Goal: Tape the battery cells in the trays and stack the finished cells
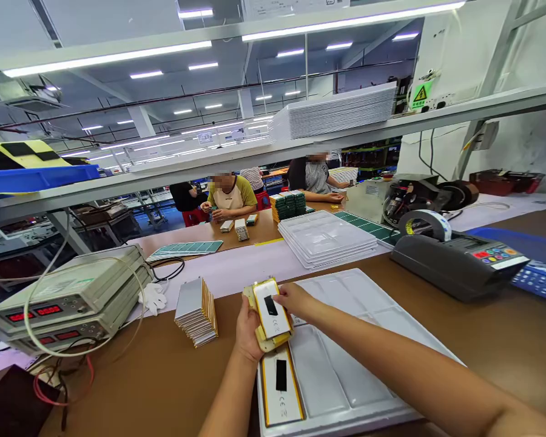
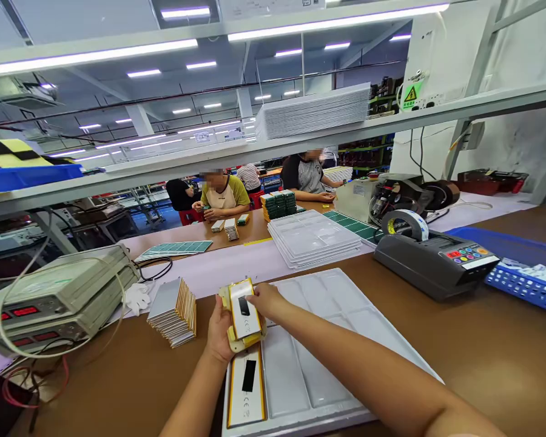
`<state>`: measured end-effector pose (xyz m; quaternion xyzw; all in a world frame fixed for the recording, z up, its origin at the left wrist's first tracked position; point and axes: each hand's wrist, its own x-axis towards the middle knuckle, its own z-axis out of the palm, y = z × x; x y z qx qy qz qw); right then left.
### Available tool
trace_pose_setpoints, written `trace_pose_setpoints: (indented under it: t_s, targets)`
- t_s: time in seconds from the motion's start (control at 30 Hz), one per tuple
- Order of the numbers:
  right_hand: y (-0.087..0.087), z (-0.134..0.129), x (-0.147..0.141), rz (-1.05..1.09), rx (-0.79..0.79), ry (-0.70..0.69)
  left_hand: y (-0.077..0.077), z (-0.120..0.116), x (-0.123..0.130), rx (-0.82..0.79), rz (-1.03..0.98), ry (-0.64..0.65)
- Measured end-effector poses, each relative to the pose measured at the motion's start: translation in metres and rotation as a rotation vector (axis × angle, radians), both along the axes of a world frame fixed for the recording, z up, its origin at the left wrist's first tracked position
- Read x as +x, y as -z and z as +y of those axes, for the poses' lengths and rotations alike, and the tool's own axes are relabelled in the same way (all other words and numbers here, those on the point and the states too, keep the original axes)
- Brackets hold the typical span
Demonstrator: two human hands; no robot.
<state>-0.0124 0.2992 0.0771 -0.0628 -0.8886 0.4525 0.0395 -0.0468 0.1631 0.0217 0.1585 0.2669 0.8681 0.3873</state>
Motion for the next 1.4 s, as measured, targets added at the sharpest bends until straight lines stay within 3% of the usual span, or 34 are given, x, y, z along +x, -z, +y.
trace_pose_setpoints:
  t_s: [0.1, 0.23, 0.33, 0.53, 0.8, 0.9, 1.0, 1.1, 1.27, 1.4]
  targets:
    - [0.002, 0.009, -0.007, 0.018, 0.216, 0.042, 0.004, -0.001, -0.003, 0.035, -0.014, -0.043]
    - [0.001, 0.051, -0.005, -0.059, 0.613, 0.100, 0.004, 0.000, -0.003, 0.086, -0.055, -0.102]
    - [0.007, 0.070, -0.003, -0.140, 0.711, 0.106, 0.002, 0.001, -0.003, 0.086, -0.094, -0.186]
    - [0.024, 0.064, -0.008, -0.175, 0.668, 0.086, 0.003, 0.001, -0.002, 0.092, -0.083, -0.246]
    - [0.029, 0.045, -0.017, -0.247, 0.267, 0.081, 0.002, 0.001, 0.002, 0.123, -0.084, -0.239]
    - [0.016, 0.038, -0.018, -0.207, 0.172, 0.098, 0.004, 0.000, 0.002, 0.142, -0.073, -0.224]
    - [-0.008, 0.035, -0.018, -0.100, 0.106, 0.101, 0.005, 0.000, 0.002, 0.168, -0.075, -0.188]
    - [-0.023, 0.020, -0.017, -0.048, 0.054, 0.022, 0.005, 0.000, 0.002, 0.176, -0.093, -0.181]
    - [-0.016, -0.022, -0.007, -0.065, 0.189, -0.121, 0.007, -0.002, 0.001, 0.192, -0.075, -0.164]
    - [-0.015, -0.020, 0.020, 0.104, 0.562, 0.021, 0.009, -0.003, 0.001, 0.209, -0.059, -0.146]
